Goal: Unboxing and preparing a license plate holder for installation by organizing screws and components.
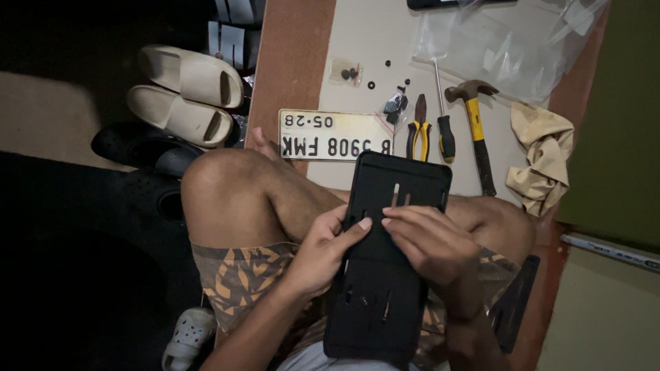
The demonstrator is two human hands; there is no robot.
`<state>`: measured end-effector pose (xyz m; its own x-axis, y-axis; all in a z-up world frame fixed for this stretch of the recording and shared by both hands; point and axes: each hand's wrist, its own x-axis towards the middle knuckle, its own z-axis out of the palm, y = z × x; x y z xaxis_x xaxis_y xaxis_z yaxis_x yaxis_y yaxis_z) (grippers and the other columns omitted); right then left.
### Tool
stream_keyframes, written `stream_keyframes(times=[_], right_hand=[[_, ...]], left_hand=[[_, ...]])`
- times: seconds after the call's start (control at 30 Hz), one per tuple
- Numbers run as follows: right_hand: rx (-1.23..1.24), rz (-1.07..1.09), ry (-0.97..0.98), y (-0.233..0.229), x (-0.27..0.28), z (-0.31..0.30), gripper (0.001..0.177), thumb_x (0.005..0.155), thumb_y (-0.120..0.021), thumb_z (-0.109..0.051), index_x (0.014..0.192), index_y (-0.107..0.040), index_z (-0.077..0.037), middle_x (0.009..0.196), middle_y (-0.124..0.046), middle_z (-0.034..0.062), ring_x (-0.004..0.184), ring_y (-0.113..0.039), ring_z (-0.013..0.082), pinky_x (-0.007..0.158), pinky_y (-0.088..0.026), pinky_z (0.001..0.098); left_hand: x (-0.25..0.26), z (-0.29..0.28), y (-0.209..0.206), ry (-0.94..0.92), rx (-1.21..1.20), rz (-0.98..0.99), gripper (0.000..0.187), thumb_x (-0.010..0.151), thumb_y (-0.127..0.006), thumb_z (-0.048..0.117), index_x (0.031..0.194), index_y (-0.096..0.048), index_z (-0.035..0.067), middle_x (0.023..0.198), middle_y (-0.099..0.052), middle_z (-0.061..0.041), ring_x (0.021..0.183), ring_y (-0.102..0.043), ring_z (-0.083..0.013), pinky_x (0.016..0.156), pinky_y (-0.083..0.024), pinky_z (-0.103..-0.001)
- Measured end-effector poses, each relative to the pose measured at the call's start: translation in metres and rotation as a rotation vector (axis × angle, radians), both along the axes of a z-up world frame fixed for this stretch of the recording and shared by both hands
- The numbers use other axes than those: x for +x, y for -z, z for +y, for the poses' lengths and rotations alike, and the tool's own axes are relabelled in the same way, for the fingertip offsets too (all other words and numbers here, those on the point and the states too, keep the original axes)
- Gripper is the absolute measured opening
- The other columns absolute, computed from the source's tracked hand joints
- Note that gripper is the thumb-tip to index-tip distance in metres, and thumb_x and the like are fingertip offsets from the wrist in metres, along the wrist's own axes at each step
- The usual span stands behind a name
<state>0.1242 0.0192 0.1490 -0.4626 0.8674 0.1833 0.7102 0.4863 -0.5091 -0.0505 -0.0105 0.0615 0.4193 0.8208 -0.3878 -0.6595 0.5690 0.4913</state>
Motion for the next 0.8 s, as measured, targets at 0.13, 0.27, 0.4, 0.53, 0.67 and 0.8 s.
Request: stream_keyframes(times=[0.13,0.27,0.4,0.53,0.67,0.8], right_hand=[[-0.021,-0.003,0.041,-0.002,-0.004,0.000,0.020,0.078,-0.079,0.000,0.097,-0.077,-0.002,0.108,-0.076,0.0086,0.102,-0.075,0.0229,0.085,-0.060,0.0309],[-0.052,0.042,0.047,-0.002,-0.005,0.003,0.021,0.076,-0.080,-0.001,0.097,-0.078,-0.002,0.108,-0.076,0.0100,0.102,-0.073,0.0235,0.085,-0.059,0.0318],[-0.067,0.056,0.041,0.010,0.000,0.003,0.022,0.077,-0.081,-0.002,0.098,-0.079,-0.004,0.109,-0.076,0.0076,0.100,-0.074,0.0215,0.084,-0.060,0.0309],[-0.007,-0.009,-0.012,0.010,-0.001,0.006,0.024,0.075,-0.086,-0.010,0.098,-0.080,-0.008,0.112,-0.076,0.0043,0.101,-0.071,0.0211,0.085,-0.058,0.0319],[-0.021,-0.050,-0.065,0.010,0.002,0.011,0.031,0.072,-0.087,-0.017,0.102,-0.081,-0.011,0.115,-0.077,0.0031,0.101,-0.066,0.0237,0.087,-0.050,0.0391],[-0.072,-0.004,-0.088,0.014,0.009,0.019,0.038,0.074,-0.086,-0.018,0.111,-0.078,-0.010,0.120,-0.076,0.0069,0.104,-0.063,0.0264,0.090,-0.051,0.0394]], left_hand=[[0.000,0.001,0.001,-0.017,0.026,0.044,0.028,0.105,-0.061,0.014,0.125,-0.063,-0.006,0.108,-0.071,-0.007,0.095,-0.065,-0.0088,0.086,-0.054,-0.025],[0.000,0.002,0.002,-0.023,0.028,0.032,0.029,0.105,-0.060,0.014,0.125,-0.062,-0.006,0.108,-0.071,-0.007,0.096,-0.065,-0.0092,0.086,-0.054,-0.025],[0.001,0.002,0.006,-0.023,0.051,0.043,0.029,0.105,-0.061,0.014,0.126,-0.062,-0.006,0.110,-0.072,-0.007,0.097,-0.066,-0.0088,0.088,-0.054,-0.025],[0.000,0.005,0.011,-0.047,0.010,-0.008,0.029,0.104,-0.061,0.013,0.126,-0.062,-0.006,0.109,-0.072,-0.007,0.095,-0.066,-0.0093,0.085,-0.054,-0.026],[-0.002,0.009,0.010,-0.054,-0.028,-0.009,0.027,0.103,-0.061,0.012,0.124,-0.063,-0.004,0.107,-0.072,-0.006,0.093,-0.066,-0.0095,0.083,-0.055,-0.026],[-0.005,0.016,0.015,-0.082,-0.021,0.013,0.026,0.103,-0.062,0.011,0.123,-0.064,-0.005,0.105,-0.072,-0.006,0.091,-0.066,-0.0105,0.081,-0.054,-0.026]])
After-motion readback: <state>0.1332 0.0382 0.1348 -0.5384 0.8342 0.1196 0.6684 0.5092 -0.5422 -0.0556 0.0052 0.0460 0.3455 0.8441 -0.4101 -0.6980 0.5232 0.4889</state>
